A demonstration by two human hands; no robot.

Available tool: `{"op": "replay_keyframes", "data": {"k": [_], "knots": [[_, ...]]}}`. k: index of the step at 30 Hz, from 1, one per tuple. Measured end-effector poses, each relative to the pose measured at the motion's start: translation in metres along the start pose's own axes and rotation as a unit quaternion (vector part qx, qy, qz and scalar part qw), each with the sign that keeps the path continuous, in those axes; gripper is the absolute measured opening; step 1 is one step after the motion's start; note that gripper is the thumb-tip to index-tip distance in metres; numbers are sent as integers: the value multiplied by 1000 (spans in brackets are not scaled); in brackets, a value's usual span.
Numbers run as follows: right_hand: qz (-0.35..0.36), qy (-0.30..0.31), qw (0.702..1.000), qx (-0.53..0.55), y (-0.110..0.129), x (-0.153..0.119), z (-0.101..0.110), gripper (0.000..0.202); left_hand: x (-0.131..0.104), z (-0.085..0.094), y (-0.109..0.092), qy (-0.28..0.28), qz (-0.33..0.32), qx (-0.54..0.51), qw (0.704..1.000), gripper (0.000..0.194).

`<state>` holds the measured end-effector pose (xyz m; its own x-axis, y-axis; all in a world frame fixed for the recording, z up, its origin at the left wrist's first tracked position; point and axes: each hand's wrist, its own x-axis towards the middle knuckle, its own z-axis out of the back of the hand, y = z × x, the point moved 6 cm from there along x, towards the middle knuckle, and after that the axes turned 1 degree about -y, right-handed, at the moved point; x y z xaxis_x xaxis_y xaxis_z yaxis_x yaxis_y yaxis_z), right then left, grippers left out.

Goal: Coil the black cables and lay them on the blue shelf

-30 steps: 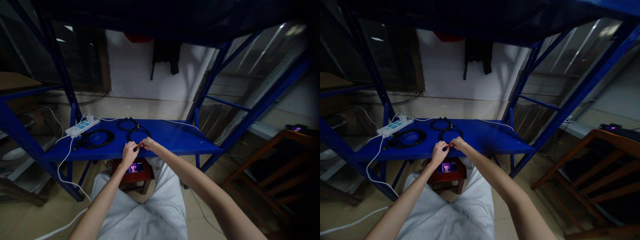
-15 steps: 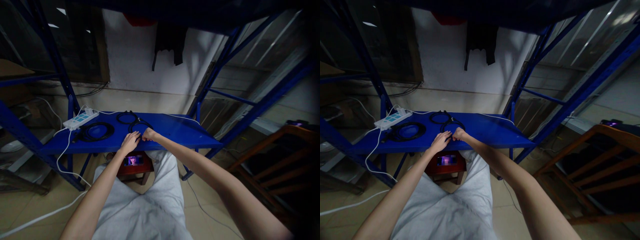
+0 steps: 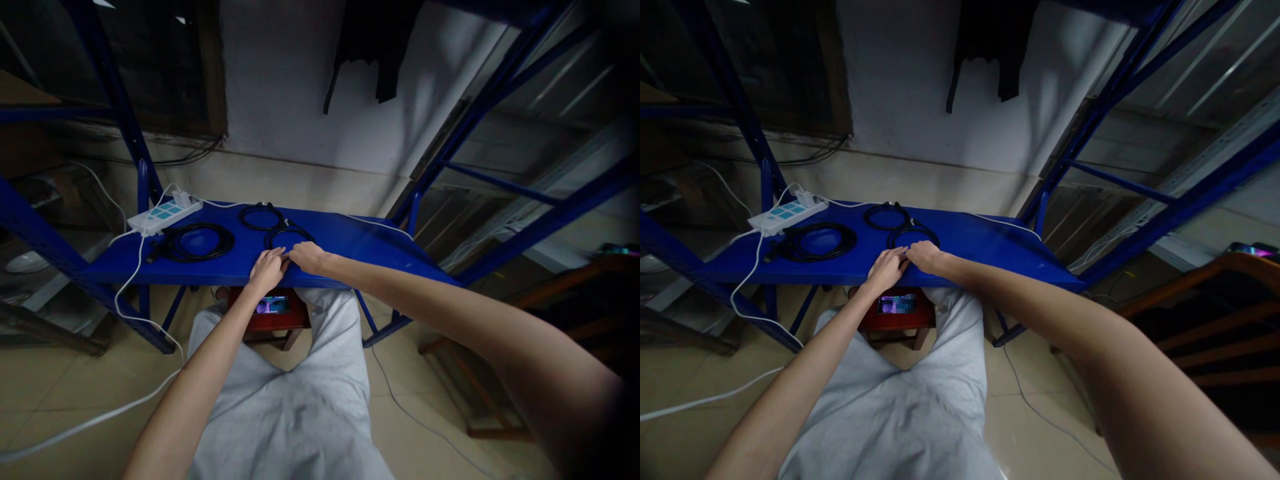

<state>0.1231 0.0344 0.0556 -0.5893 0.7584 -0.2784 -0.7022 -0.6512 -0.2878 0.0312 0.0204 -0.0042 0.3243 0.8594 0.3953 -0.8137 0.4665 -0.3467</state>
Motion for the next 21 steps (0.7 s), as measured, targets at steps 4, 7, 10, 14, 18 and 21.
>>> {"op": "replay_keyframes", "data": {"k": [4, 7, 10, 14, 18, 21], "knots": [[241, 15, 956, -165, 13, -9, -15, 24, 1, -2, 2, -8, -8, 0, 1000, 37], [297, 23, 931, -210, 6, -11, -24, 26, 2, -5, 3, -11, -12, 4, 1000, 37], [300, -18, 931, -207, -1, -12, -24, 31, 2, -6, 2, -19, -16, 11, 1000, 37], [266, -63, 942, -196, -7, -14, -22, 34, 2, -5, 0, -22, -18, 17, 999, 37], [240, -63, 951, -184, -7, -14, -20, 34, 1, -3, -2, -20, -17, 20, 999, 37], [223, -62, 956, -180, -5, -12, -17, 34, 1, -3, -2, -17, -16, 27, 999, 37]]}}
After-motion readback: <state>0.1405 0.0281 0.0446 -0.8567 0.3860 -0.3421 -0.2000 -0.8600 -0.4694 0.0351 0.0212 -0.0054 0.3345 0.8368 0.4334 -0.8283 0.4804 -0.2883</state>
